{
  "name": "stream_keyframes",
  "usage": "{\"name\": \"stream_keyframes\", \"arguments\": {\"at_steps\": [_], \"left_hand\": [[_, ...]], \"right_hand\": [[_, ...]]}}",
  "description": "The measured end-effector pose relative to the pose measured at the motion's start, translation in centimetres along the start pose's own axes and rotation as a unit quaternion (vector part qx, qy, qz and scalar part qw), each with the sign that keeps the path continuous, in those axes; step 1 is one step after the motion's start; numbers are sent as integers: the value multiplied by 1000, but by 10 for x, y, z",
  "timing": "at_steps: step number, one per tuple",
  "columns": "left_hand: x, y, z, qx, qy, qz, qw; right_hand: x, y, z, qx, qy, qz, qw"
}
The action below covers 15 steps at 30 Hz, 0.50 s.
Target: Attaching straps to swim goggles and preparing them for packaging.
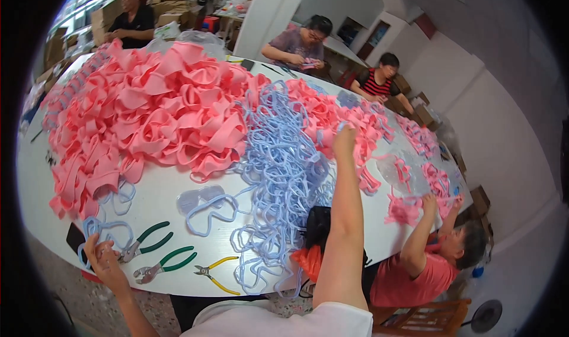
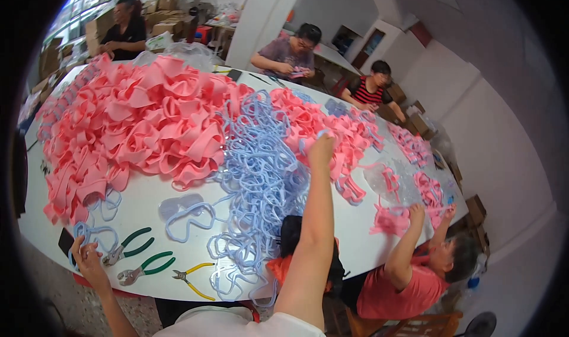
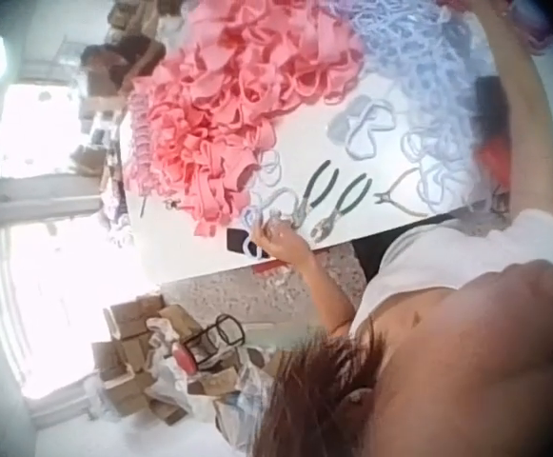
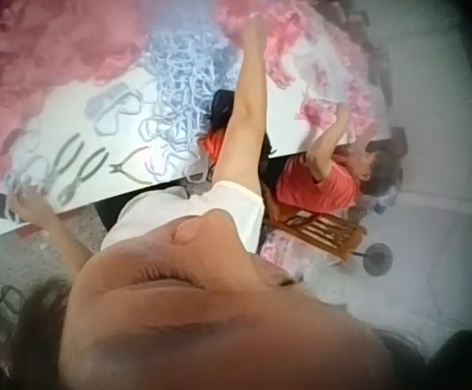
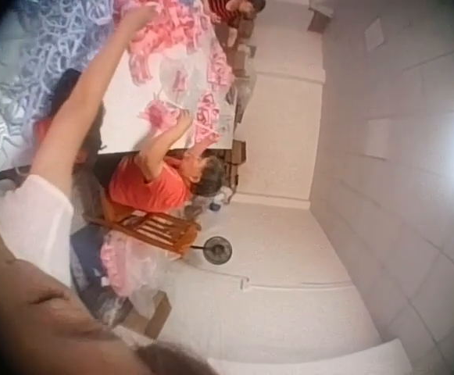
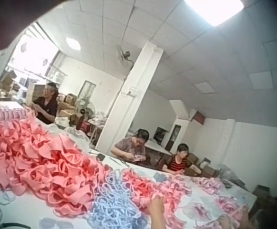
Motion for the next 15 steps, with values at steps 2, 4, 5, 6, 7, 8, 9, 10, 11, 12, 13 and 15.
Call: {"name": "stream_keyframes", "arguments": {"at_steps": [2,4,5,6,7,8,9,10,11,12,13,15], "left_hand": [[-1,1,3,28,1,17,999],[1,3,1,56,11,12,998],[3,8,0,45,4,24,999],[4,9,1,57,0,31,998],[6,14,0,61,-4,44,997],[7,25,-5,48,-9,74,996],[7,25,-10,56,-4,89,994],[6,34,-16,56,-1,90,994],[5,39,-19,62,3,87,994],[7,35,-23,58,17,100,993],[6,41,-20,48,21,116,992],[0,47,-19,51,22,129,990]], "right_hand": [[-16,21,1,-63,-15,137,988],[-28,30,33,-26,-13,217,976],[-32,28,43,34,-7,198,980],[-34,8,74,-41,-142,221,964],[-35,-10,91,-53,-106,274,955],[-35,-4,76,-11,-140,196,971],[-46,-41,120,26,-106,239,965],[-49,-58,127,27,-162,211,964],[-55,-82,144,63,-183,211,958],[-64,-89,164,131,-227,164,951],[-75,-108,177,147,-249,148,946],[-101,-140,203,195,-273,157,929]]}}
Point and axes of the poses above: each hand's wrist, its own x-axis towards the middle knuckle, its own y-axis out of the palm, z = x × y, the point moved 1 cm from there along x, towards the middle knuckle, and after that the axes turned 1 degree about x, right-handed, at the moved point
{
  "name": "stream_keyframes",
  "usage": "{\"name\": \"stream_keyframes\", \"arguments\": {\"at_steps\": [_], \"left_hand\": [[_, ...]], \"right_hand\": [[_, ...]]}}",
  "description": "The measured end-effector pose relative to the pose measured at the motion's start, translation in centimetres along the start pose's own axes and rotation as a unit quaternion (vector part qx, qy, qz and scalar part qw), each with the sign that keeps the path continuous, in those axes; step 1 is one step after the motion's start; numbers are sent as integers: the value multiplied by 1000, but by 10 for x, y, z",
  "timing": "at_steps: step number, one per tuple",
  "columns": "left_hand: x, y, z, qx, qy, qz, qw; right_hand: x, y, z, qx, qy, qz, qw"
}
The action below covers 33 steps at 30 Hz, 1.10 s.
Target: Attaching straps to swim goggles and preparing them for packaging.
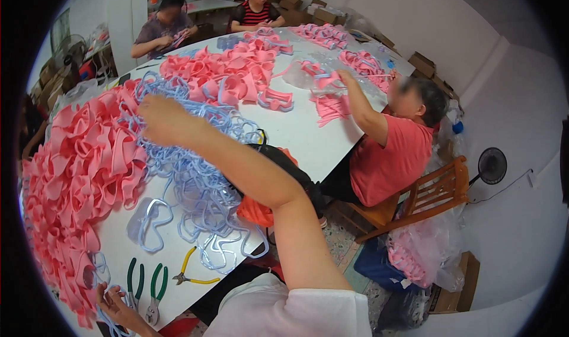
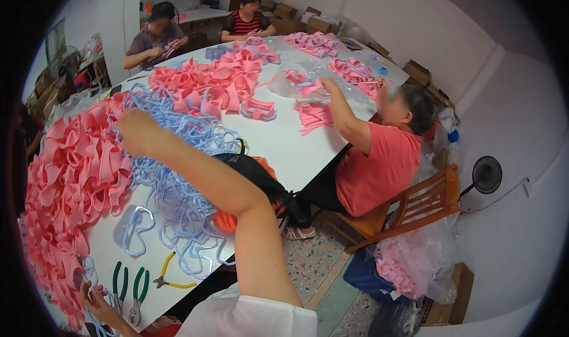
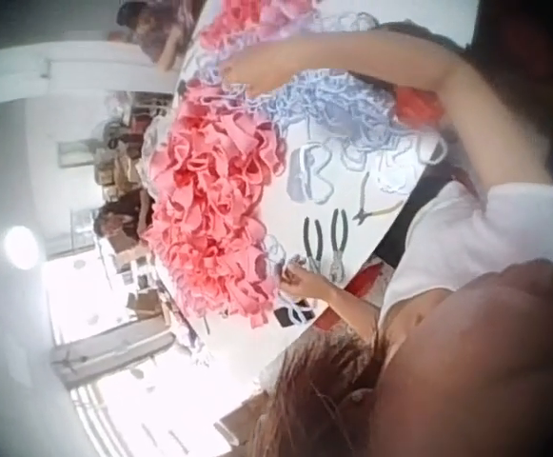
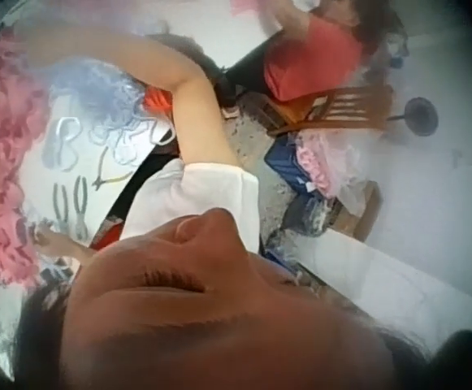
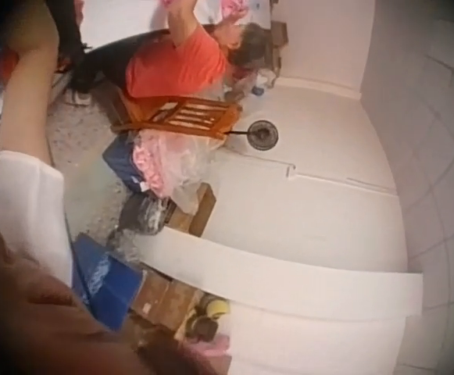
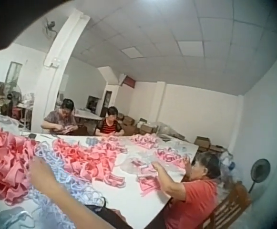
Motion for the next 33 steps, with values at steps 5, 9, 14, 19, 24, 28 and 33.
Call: {"name": "stream_keyframes", "arguments": {"at_steps": [5,9,14,19,24,28,33], "left_hand": [[-10,12,-21,-5,33,1,999],[-24,14,-80,-69,52,6,996],[-35,26,-108,-102,133,13,986],[-52,34,-146,-126,131,46,982],[-66,53,-172,-164,190,40,967],[-57,48,-151,-143,213,66,964],[-76,17,-160,-158,231,91,956]], "right_hand": [[-34,-15,87,37,-131,5,991],[-67,-15,126,123,-184,-72,972],[-124,-20,136,194,-178,-36,964],[-177,-30,134,290,-122,14,949],[-213,-28,140,285,-126,-6,950],[-229,-40,151,321,-122,5,939],[-229,-22,169,375,-148,56,913]]}}
Point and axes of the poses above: each hand's wrist, its own x-axis towards the middle knuckle, its own y-axis out of the palm, z = x × y, the point moved 1 cm from there along x, towards the middle knuckle, and after that the axes turned 1 degree about x, right-handed, at the moved point
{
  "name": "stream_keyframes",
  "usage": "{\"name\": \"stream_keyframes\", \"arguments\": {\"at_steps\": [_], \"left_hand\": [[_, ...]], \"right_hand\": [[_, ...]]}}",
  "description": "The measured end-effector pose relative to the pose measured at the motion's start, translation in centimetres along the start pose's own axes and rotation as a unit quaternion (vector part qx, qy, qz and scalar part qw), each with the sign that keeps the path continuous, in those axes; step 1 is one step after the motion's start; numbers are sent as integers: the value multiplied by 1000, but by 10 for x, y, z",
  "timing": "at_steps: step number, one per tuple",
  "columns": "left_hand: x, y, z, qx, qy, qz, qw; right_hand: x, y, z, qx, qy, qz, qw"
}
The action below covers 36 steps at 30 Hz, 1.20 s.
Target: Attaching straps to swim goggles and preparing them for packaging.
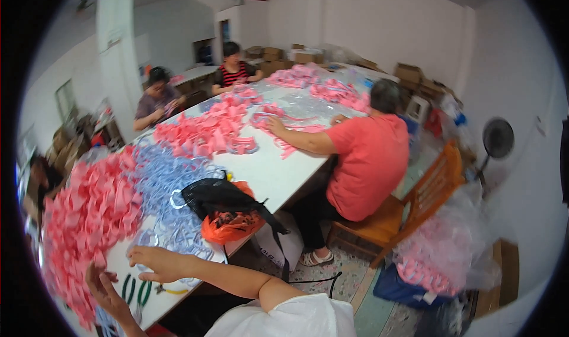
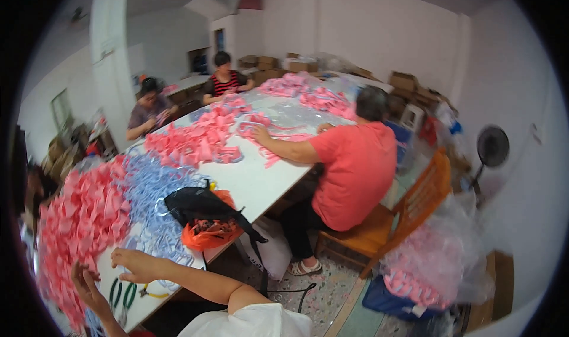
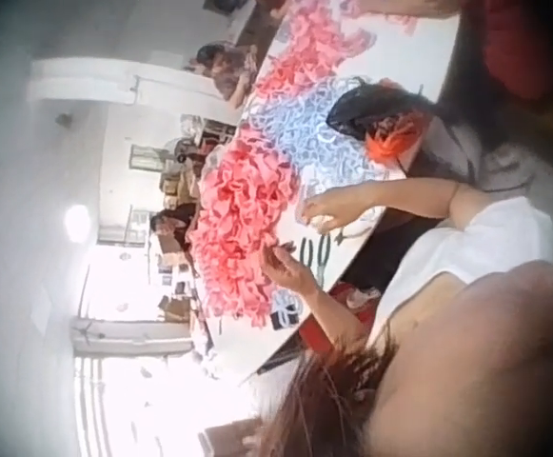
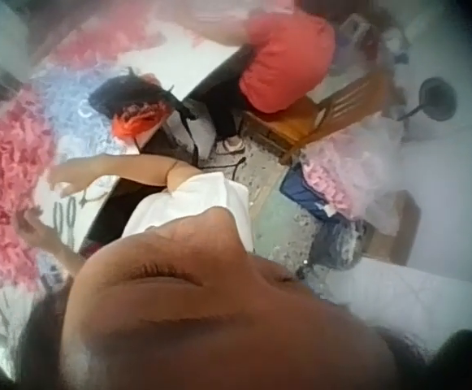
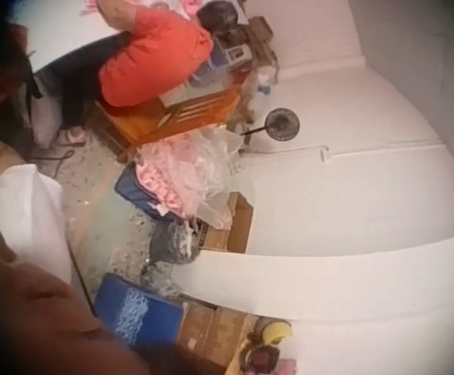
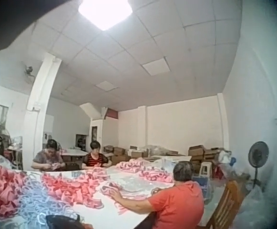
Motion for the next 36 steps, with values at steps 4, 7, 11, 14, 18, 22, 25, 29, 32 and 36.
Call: {"name": "stream_keyframes", "arguments": {"at_steps": [4,7,11,14,18,22,25,29,32,36], "left_hand": [[-9,-10,-31,12,55,-1,998],[13,-1,-69,107,166,33,980],[60,17,-146,146,321,103,930],[47,14,-162,194,316,60,927],[52,26,-141,177,246,110,946],[55,30,-115,133,210,154,956],[60,38,-103,77,210,192,955],[71,51,-91,1,225,237,945],[84,53,-83,-60,245,264,931],[90,37,-68,-75,246,141,956]], "right_hand": [[2,30,-8,17,-23,13,1000],[7,50,-23,31,-45,12,998],[23,45,15,138,59,74,986],[19,69,2,130,29,137,982],[19,88,-33,61,-2,113,992],[23,93,-52,52,0,138,989],[24,91,-63,70,62,139,986],[37,98,-72,45,56,144,987],[55,101,-74,38,65,145,987],[80,110,-72,55,57,175,981]]}}
Point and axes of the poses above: each hand's wrist, its own x-axis towards the middle knuckle, its own y-axis out of the palm, z = x × y, the point moved 1 cm from there along x, towards the middle knuckle, and after that the axes turned 1 degree about x, right-handed, at the moved point
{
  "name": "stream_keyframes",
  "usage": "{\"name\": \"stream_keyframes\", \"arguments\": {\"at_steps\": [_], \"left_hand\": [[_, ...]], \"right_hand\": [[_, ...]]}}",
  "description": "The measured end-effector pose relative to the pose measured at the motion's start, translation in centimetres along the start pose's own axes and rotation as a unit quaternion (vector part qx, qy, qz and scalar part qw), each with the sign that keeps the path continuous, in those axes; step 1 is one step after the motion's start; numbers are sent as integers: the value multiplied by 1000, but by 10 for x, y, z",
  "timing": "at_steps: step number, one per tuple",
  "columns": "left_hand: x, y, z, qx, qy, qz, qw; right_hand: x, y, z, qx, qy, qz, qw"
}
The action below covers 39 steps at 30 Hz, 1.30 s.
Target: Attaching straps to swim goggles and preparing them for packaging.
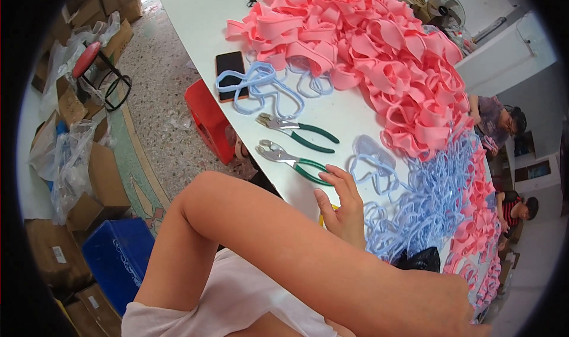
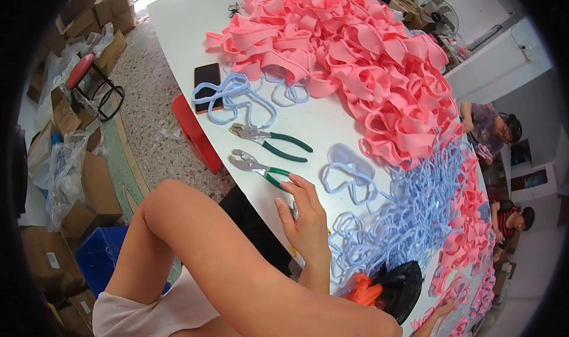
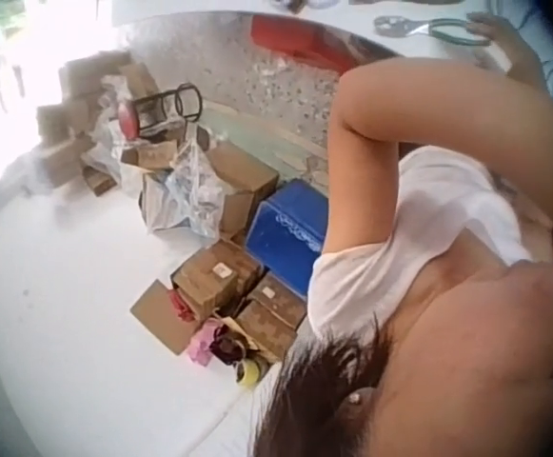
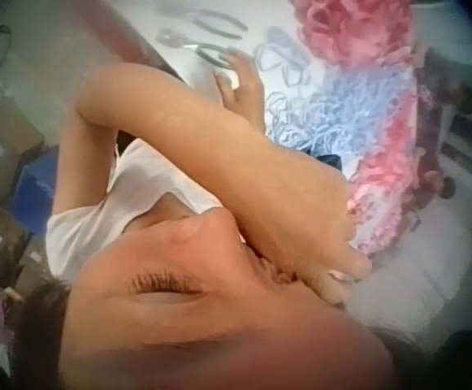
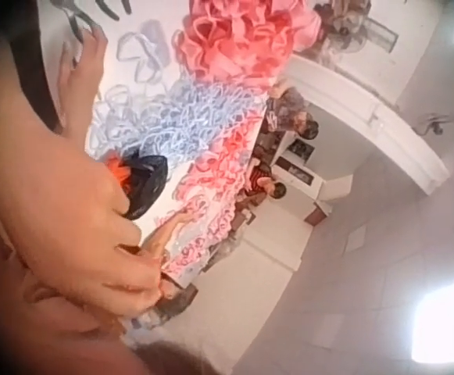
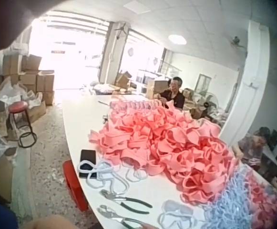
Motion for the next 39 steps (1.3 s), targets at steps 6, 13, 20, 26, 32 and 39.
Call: {"name": "stream_keyframes", "arguments": {"at_steps": [6,13,20,26,32,39], "left_hand": [[-13,-32,15,-268,-88,-164,945],[-17,-81,26,-18,15,-171,985],[-55,-92,25,6,54,-180,982],[-144,-102,19,130,-128,-241,953],[-208,-103,-1,139,-336,-394,844],[-232,-132,-17,154,-446,-453,756]], "right_hand": [[40,8,-3,3,-8,36,999],[105,2,9,-80,-97,50,991],[191,42,-28,-120,-126,107,979],[223,88,-38,-90,-169,124,974],[244,129,-58,-166,-161,157,960],[258,123,-73,-128,-202,83,967]]}}
Point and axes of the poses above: each hand's wrist, its own x-axis towards the middle knuckle, its own y-axis out of the palm, z = x × y, the point moved 1 cm from there along x, towards the middle knuckle, and after that the axes turned 1 degree about x, right-handed, at the moved point
